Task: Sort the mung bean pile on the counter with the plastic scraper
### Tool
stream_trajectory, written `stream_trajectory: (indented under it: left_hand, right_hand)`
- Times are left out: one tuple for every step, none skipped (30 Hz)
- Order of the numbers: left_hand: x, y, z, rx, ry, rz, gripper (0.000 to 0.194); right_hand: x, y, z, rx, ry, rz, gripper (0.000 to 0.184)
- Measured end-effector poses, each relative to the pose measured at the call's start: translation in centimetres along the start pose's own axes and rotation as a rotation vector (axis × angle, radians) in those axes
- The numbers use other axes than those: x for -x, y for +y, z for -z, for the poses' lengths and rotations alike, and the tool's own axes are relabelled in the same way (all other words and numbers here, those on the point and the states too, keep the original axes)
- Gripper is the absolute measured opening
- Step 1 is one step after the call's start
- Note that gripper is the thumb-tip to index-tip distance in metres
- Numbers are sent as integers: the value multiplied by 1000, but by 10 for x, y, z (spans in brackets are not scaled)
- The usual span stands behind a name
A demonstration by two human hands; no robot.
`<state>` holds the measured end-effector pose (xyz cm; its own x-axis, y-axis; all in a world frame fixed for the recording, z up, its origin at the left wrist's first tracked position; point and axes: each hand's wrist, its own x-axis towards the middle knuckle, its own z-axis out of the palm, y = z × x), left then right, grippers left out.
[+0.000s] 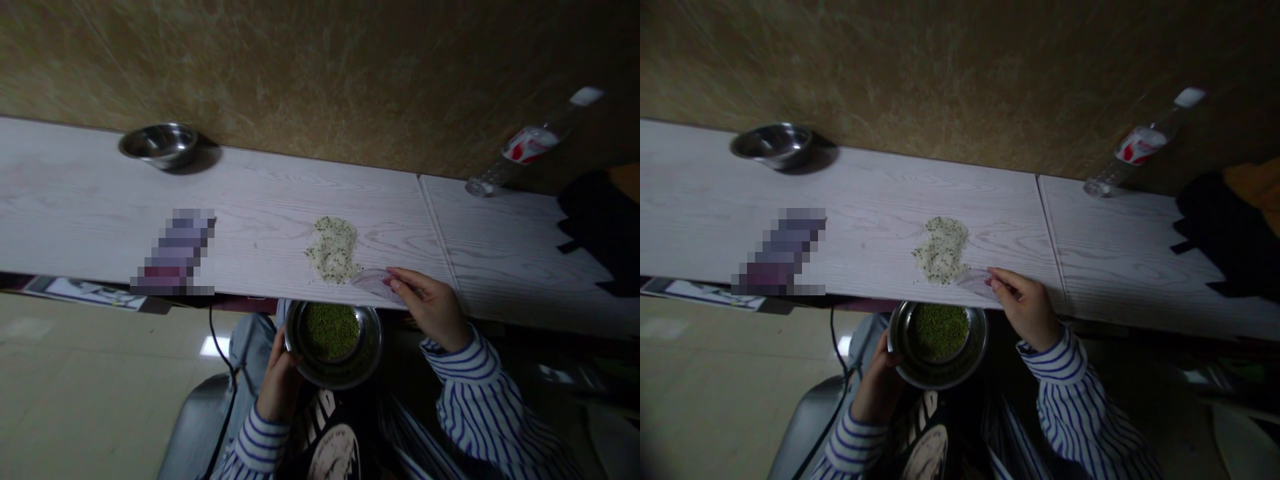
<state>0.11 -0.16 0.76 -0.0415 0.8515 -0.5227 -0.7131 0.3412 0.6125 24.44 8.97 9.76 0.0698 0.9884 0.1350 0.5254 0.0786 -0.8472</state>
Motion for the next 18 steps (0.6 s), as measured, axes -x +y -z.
stream_trajectory:
  left_hand:
    - [0,0,0,2,-7,1,55]
    - [0,0,0,3,-9,3,56]
    - [0,0,-1,0,-5,4,56]
    - [1,0,-1,-3,4,2,57]
    - [1,0,-1,-5,14,1,57]
    - [1,0,-1,-5,20,1,57]
    - [0,0,-1,-4,19,1,57]
    - [0,0,0,-1,14,3,57]
    - [-1,-1,2,-1,7,7,58]
    - [-2,-2,5,0,-3,5,58]
    - [-3,-3,8,-3,3,10,60]
    - [-5,-4,10,-7,6,12,62]
    - [-6,-5,13,-9,6,10,62]
    - [-7,-5,15,-9,10,-8,61]
    - [-7,-5,16,-21,12,-9,60]
    - [-7,-4,17,-29,13,-11,59]
    - [-7,-4,16,-35,15,-11,59]
    - [-7,-2,15,-39,16,-7,58]
  right_hand:
    - [0,0,-2,-1,-3,10,29]
    - [1,-1,-4,-2,-14,26,29]
    - [1,-2,-8,-2,-31,50,28]
    - [0,-4,-12,0,-52,76,28]
    - [-1,-6,-17,5,-73,109,28]
    - [-3,-7,-22,15,-91,144,27]
    - [-6,-9,-27,28,-108,176,27]
    - [-9,-10,-32,35,-117,209,27]
    - [-12,-11,-36,42,-133,235,27]
    - [-16,-10,-40,46,-140,256,28]
    - [-20,-10,-44,49,-141,269,28]
    - [-24,-8,-46,51,-139,274,28]
    - [-28,-7,-48,49,-131,272,28]
    - [-33,-5,-49,45,-122,265,28]
    - [-37,-3,-49,38,-113,255,28]
    - [-41,-1,-50,31,-104,244,28]
    - [-44,0,-50,25,-97,233,28]
    - [-48,2,-50,21,-89,223,28]
